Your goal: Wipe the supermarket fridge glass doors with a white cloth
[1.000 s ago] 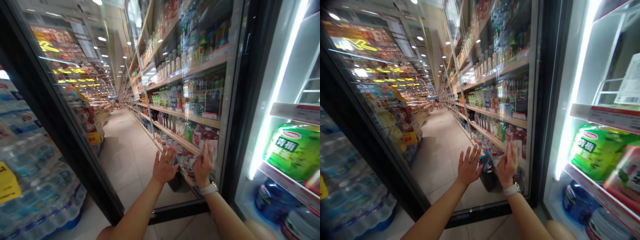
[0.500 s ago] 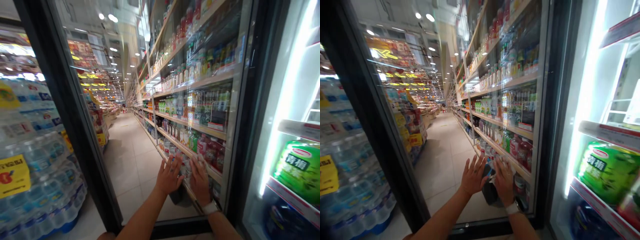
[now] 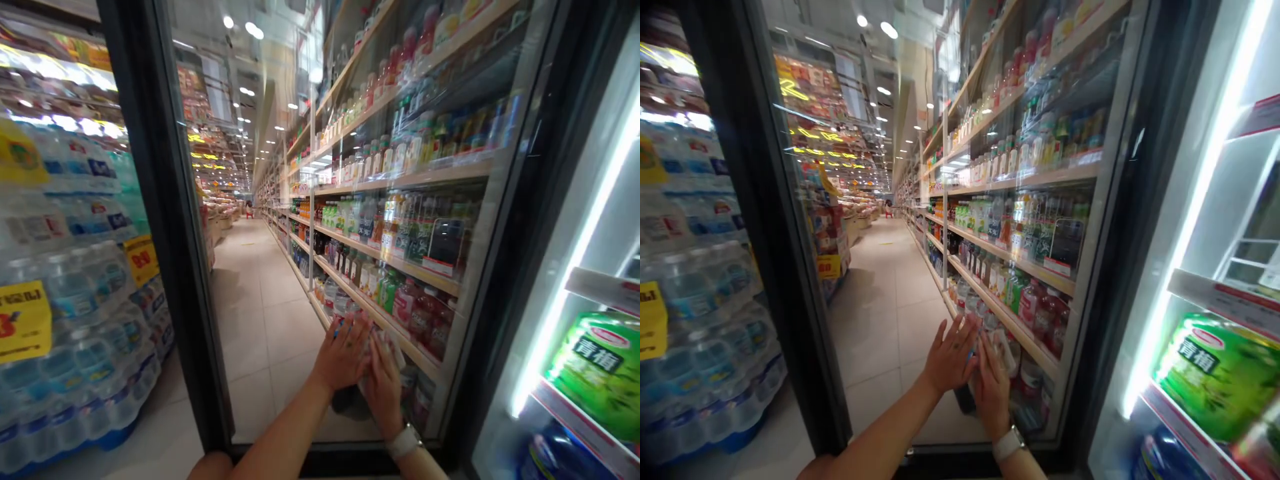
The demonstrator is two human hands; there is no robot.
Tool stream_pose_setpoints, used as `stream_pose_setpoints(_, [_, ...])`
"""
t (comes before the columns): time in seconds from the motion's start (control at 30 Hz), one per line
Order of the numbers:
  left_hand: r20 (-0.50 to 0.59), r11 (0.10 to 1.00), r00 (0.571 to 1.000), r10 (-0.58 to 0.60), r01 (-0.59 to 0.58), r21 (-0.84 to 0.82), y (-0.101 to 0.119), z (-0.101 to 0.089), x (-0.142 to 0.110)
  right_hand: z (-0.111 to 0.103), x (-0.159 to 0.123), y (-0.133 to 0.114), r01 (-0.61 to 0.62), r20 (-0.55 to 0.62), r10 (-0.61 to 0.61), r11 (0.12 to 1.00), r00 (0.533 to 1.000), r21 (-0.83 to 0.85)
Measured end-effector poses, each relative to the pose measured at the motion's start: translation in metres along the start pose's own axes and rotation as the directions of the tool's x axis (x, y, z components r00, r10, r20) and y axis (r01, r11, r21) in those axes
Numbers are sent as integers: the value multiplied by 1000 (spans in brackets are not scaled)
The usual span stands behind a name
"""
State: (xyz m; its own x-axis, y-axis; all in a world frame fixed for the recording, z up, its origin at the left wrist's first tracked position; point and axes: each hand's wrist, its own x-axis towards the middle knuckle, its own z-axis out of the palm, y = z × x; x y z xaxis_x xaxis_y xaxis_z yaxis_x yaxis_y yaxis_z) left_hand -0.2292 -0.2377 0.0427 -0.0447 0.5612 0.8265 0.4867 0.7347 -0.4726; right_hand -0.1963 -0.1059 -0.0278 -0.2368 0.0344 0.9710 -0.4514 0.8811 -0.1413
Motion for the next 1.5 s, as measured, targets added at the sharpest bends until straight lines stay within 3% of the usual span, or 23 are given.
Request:
stream_pose_setpoints(0.13, [13, 999, 1000, -6, 6, -53, 0, -4, 1, -1, -13, 3, 141, 42, -142, 990, 989, 17])
stream_pose_setpoints(0.2, [42, 996, 999, 7, -3, -94, -3, -13, 1, -12, 4, 10, 192, 101, -191, 981, 976, -5])
stream_pose_setpoints(0.33, [72, 988, 995, 64, -53, -145, -21, -37, -2, -34, 63, 16, 310, 208, -296, 950, 932, -37])
stream_pose_setpoints(0.5, [24, 974, 975, -223, 224, -44, -61, -51, -13, -29, 117, -2, 425, 253, -413, 905, 875, 7])
stream_pose_setpoints(0.63, [13, 972, 972, -235, 236, -11, -77, -41, -26, -12, 109, -15, 450, 277, -421, 892, 863, -45])
stream_pose_setpoints(0.7, [-7, 974, 974, -226, 226, -10, -78, -35, -31, -7, 91, -16, 509, 340, -465, 860, 818, -49])
stream_pose_setpoints(0.8, [-36, 975, 974, -222, 222, -23, -76, -30, -34, -9, 65, -12, 631, 444, -579, 774, 683, 38])
stream_pose_setpoints(0.87, [-47, 975, 974, -223, 222, -29, -77, -29, -34, -15, 59, -9, 681, 489, -636, 724, 597, 109])
stream_pose_setpoints(0.93, [-47, 975, 974, -221, 220, -33, -77, -30, -34, -20, 67, -8, 697, 519, -648, 705, 558, 132])
stream_pose_setpoints(1.0, [-42, 976, 975, -217, 216, -40, -78, -31, -34, -23, 87, -9, 676, 520, -608, 733, 600, 78])
stream_pose_setpoints(1.1, [-14, 975, 975, -220, 219, -47, -77, -32, -35, -21, 122, -13, 559, 404, -489, 826, 773, -70])
stream_pose_setpoints(1.2, [10, 973, 974, -227, 227, -46, -75, -32, -36, -14, 136, -17, 462, 300, -409, 877, 862, -131])
stream_pose_setpoints(1.27, [6, 974, 975, -221, 221, -39, -74, -34, -36, -10, 126, -20, 459, 297, -405, 878, 865, -139])
stream_pose_setpoints(1.37, [-10, 979, 979, -204, 204, -25, -73, -38, -35, -7, 89, -21, 515, 339, -455, 850, 823, -112])
stream_pose_setpoints(1.5, [-5, 979, 979, -202, 202, -8, -72, -43, -34, -13, 45, -18, 624, 422, -567, 781, 708, 4])
